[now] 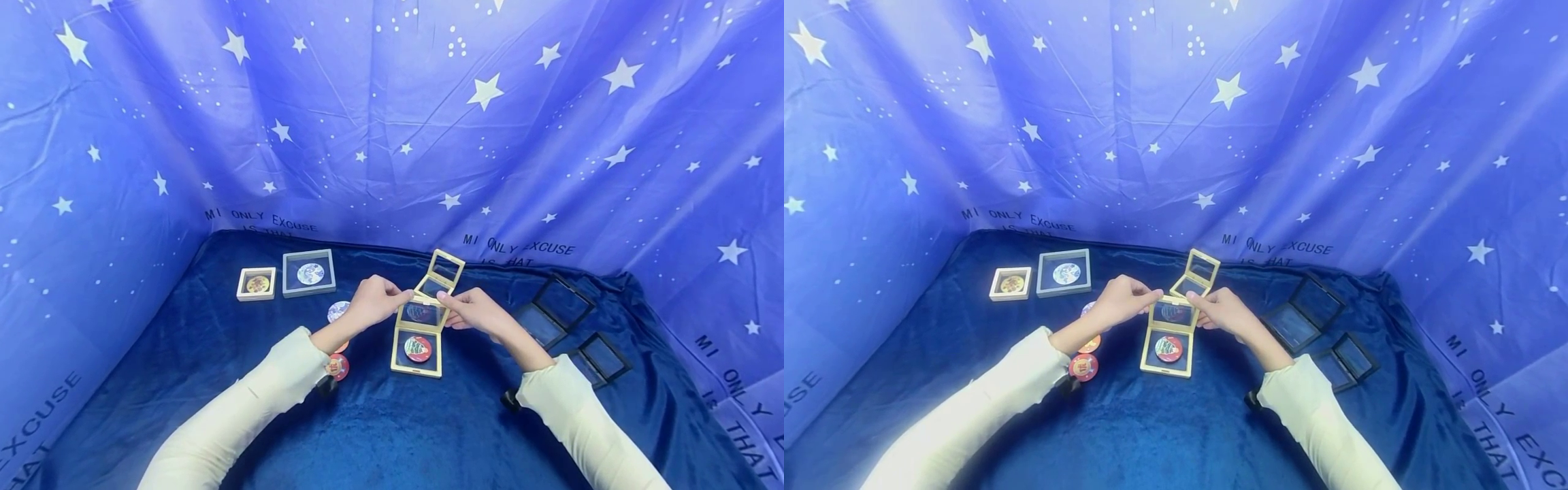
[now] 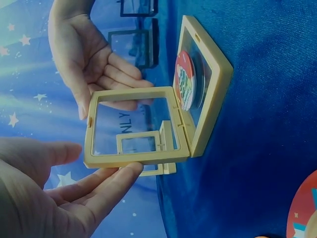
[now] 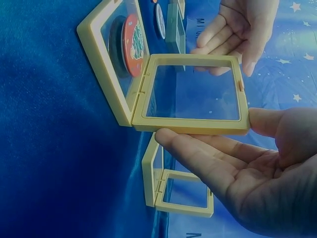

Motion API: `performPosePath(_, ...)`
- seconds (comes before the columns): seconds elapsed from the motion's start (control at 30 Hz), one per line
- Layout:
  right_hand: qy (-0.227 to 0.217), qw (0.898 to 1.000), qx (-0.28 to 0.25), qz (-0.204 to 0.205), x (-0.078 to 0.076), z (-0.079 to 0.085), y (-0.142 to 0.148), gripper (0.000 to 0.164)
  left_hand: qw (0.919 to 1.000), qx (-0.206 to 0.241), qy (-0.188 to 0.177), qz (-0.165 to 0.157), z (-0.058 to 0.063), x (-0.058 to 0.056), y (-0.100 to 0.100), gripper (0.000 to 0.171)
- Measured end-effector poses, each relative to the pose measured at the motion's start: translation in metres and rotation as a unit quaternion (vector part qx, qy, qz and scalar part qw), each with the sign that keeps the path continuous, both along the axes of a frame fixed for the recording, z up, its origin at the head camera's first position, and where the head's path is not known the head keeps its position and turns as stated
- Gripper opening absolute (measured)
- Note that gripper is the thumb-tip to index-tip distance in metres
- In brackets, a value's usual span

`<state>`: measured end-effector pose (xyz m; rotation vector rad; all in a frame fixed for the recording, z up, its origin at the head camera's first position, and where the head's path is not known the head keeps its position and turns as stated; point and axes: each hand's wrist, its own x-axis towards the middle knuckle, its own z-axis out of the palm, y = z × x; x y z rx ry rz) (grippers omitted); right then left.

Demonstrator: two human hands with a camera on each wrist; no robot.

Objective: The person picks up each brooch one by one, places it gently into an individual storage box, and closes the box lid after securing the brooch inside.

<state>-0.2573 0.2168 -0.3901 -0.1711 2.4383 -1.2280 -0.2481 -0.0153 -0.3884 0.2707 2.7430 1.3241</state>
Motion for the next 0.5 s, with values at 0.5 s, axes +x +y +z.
performPosePath(0.5, 0.000, 1.000, 0.012, 0.017, -0.0011, 0.0025, -0.0023, 0.060, 0.9987, 0.028, -0.036, -0.020, -0.0057, -0.0045, -0.0056, 0.040)
